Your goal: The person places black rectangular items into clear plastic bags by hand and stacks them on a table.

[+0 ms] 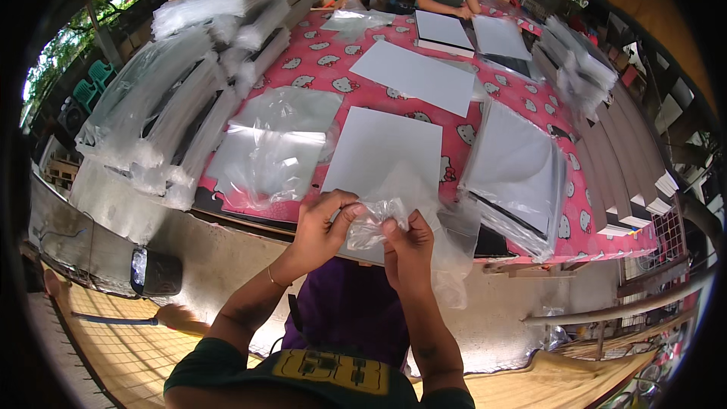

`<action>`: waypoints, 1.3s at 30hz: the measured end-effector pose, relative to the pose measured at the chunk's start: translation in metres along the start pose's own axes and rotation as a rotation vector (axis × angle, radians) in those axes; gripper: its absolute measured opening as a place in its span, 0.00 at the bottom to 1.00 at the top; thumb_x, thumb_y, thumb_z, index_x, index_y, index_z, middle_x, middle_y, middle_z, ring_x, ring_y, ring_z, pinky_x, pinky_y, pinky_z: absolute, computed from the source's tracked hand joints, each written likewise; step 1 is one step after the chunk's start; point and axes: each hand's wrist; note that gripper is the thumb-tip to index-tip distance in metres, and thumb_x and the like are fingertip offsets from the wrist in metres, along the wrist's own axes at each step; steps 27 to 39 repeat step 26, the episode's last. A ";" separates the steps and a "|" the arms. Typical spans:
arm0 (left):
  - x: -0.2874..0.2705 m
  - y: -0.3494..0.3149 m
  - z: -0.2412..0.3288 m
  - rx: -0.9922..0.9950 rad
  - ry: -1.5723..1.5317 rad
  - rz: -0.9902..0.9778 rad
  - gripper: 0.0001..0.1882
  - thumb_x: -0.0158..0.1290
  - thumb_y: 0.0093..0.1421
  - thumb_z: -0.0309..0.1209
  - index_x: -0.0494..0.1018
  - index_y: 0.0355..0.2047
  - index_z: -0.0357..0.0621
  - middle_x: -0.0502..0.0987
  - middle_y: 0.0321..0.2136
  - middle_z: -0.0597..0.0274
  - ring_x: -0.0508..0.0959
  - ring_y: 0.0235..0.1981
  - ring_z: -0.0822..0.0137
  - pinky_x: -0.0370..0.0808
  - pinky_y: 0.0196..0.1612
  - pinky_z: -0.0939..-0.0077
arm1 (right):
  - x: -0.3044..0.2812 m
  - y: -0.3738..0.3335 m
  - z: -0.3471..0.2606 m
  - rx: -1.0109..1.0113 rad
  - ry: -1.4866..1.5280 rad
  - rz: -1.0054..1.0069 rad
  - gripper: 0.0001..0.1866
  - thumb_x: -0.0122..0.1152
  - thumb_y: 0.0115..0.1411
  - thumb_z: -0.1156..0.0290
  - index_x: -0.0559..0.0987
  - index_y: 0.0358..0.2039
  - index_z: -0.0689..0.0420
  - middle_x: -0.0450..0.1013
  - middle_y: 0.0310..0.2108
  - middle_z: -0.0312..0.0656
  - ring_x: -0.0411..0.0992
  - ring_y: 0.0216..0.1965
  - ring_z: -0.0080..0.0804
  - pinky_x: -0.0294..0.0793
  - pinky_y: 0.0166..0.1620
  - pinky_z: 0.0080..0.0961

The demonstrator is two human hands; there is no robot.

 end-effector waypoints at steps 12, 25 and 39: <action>0.013 0.010 -0.014 -0.013 0.103 0.093 0.09 0.50 0.62 0.28 0.75 0.37 0.33 0.76 0.23 0.50 0.74 0.20 0.60 0.71 0.28 0.73 | -0.014 -0.001 0.012 -0.041 -0.028 0.009 0.06 0.59 0.56 0.82 0.71 0.30 0.58 0.71 0.28 0.34 0.72 0.33 0.20 0.73 0.38 0.20; -0.037 0.006 -0.061 -0.260 -0.030 0.104 0.09 0.50 0.61 0.25 0.72 0.42 0.41 0.76 0.28 0.61 0.73 0.28 0.76 0.68 0.31 0.83 | -0.061 0.025 -0.046 0.231 0.132 -0.173 0.23 0.57 0.58 0.65 0.62 0.52 0.52 0.67 0.51 0.48 0.72 0.47 0.43 0.69 0.55 0.48; -0.062 0.010 -0.080 -0.360 -0.121 0.063 0.10 0.50 0.61 0.24 0.72 0.44 0.41 0.75 0.28 0.63 0.72 0.31 0.76 0.67 0.36 0.86 | -0.060 0.028 -0.051 0.208 0.131 -0.178 0.23 0.57 0.58 0.65 0.62 0.52 0.52 0.67 0.51 0.48 0.72 0.47 0.43 0.69 0.55 0.48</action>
Point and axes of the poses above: each hand's wrist, its own y-axis towards the middle knuckle, its own x-axis out of the palm, z = x × y
